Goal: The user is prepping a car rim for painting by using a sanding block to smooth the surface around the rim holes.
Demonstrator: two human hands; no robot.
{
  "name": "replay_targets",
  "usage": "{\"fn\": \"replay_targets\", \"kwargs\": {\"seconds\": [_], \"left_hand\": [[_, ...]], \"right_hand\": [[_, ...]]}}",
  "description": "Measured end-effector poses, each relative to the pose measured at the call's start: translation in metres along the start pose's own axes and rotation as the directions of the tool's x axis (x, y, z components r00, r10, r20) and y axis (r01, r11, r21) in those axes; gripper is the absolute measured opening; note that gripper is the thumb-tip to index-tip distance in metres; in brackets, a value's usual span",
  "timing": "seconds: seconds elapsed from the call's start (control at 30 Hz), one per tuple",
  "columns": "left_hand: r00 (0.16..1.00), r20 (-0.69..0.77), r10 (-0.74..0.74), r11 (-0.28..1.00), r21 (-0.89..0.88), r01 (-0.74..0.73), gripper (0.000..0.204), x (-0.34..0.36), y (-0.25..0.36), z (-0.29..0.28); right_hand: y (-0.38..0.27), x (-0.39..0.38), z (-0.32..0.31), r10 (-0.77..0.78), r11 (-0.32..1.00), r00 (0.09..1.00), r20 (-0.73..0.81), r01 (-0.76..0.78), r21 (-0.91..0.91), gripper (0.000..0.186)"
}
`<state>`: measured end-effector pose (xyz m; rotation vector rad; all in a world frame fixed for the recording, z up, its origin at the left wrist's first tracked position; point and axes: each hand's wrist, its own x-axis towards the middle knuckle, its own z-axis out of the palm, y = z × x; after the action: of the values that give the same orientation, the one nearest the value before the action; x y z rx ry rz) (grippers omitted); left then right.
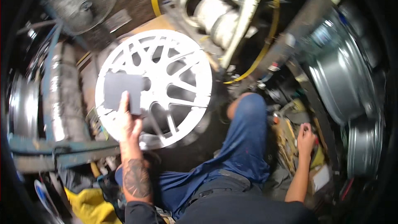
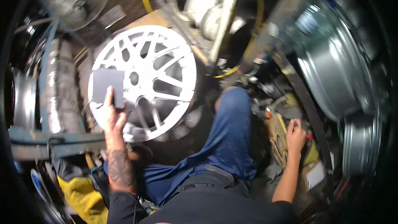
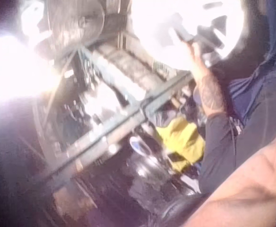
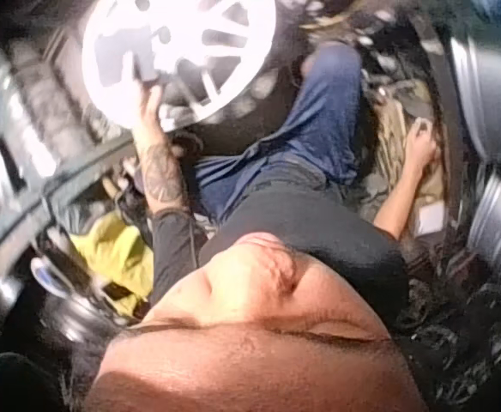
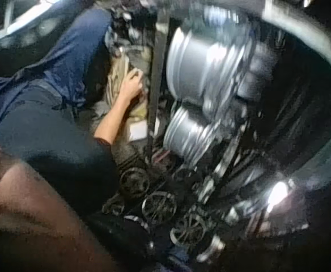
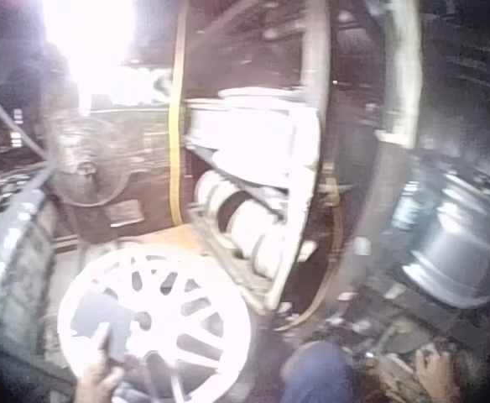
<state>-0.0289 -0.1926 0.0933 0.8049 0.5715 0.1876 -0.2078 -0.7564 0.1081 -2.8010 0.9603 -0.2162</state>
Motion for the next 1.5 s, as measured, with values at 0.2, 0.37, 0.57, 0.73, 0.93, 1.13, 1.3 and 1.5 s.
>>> {"fn": "replay_targets", "kwargs": {"seconds": [0.2, 0.37, 0.57, 0.73, 0.93, 1.13, 1.3, 1.5], "left_hand": [[0.991, 0.131, -0.014, 1.0, -0.025, 0.017, 0.02, -0.012, 0.015, 0.008], [0.979, 0.205, 0.003, 0.987, -0.159, 0.031, 0.016, -0.012, 0.022, 0.011], [0.98, 0.194, 0.039, 0.954, -0.297, 0.021, 0.03, -0.005, 0.027, -0.015], [0.989, 0.149, -0.022, 0.947, -0.313, 0.068, 0.021, -0.011, 0.027, -0.004], [0.986, 0.167, -0.031, 0.968, -0.241, 0.071, 0.027, -0.018, 0.023, 0.01], [0.984, 0.17, -0.053, 0.977, -0.197, 0.087, 0.03, -0.016, 0.017, 0.006], [0.992, 0.12, -0.032, 0.991, -0.126, 0.048, 0.032, -0.022, 0.018, 0.002], [0.994, 0.101, 0.047, 0.999, 0.008, -0.048, 0.035, -0.028, 0.018, 0.005]], "right_hand": [[-0.255, -0.017, -0.002, -0.838, 0.015, 0.274, -0.472, 0.876, 0.482, 0.065], [-0.399, 0.009, -0.002, -0.973, -0.231, -0.144, -0.183, 0.511, 0.828, 0.104], [-0.428, 0.019, 0.076, -0.999, -0.033, 0.019, -0.045, 0.436, 0.899, 0.058], [-0.428, 0.009, 0.049, -1.0, 0.019, 0.007, 0.018, 0.257, 0.966, 0.074], [-0.442, 0.002, 0.06, -0.99, 0.135, 0.035, 0.135, 0.014, 0.991, 0.053], [-0.448, 0.002, 0.074, -0.997, 0.07, 0.045, 0.069, 0.022, 0.997, 0.056], [-0.447, -0.002, 0.076, -0.997, 0.078, 0.035, 0.075, 0.089, 0.993, 0.049], [-0.447, -0.003, 0.061, -0.983, 0.17, 0.079, 0.164, 0.064, 0.983, 0.042]]}}
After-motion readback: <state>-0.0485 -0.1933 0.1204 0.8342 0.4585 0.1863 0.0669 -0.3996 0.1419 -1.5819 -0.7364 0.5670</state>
